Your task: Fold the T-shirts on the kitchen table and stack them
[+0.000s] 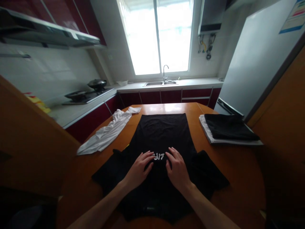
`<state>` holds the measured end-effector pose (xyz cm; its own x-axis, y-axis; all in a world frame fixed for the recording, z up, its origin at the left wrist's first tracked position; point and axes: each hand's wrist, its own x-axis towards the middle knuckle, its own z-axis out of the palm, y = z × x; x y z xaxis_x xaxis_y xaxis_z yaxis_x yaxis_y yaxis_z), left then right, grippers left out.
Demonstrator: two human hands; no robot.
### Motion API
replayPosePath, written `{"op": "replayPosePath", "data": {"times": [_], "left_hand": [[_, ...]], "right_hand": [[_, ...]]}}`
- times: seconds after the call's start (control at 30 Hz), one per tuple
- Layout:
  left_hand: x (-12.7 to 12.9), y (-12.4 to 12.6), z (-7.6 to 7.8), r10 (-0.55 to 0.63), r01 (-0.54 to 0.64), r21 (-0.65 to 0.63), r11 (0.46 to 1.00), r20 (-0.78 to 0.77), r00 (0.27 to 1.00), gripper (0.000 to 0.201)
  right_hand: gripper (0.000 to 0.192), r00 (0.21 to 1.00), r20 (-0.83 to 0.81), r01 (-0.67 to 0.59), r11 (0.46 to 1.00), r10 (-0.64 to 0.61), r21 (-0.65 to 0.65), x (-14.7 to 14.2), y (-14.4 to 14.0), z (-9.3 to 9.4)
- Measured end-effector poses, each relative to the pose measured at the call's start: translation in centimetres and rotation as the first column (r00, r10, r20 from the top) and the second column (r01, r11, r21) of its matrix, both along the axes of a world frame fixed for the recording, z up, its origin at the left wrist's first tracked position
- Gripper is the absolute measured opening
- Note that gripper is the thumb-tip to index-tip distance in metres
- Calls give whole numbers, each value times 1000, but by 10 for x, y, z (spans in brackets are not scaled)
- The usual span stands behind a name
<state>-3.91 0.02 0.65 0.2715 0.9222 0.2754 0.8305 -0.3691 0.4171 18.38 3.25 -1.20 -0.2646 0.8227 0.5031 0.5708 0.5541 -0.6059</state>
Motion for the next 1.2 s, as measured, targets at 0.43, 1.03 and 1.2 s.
{"op": "replayPosePath", "data": {"times": [0.43,1.03,1.2], "left_hand": [[-6,5,5,19,-17,35,999,-67,998,32],[-26,9,12,67,-65,113,992,-21,998,29],[-26,12,13,53,-51,118,992,-9,999,29]], "right_hand": [[38,999,-31,17,1000,-17,5,4,5,6],[32,995,-62,84,995,-81,48,0,17,28],[33,996,-38,78,997,-77,27,1,16,16]]}}
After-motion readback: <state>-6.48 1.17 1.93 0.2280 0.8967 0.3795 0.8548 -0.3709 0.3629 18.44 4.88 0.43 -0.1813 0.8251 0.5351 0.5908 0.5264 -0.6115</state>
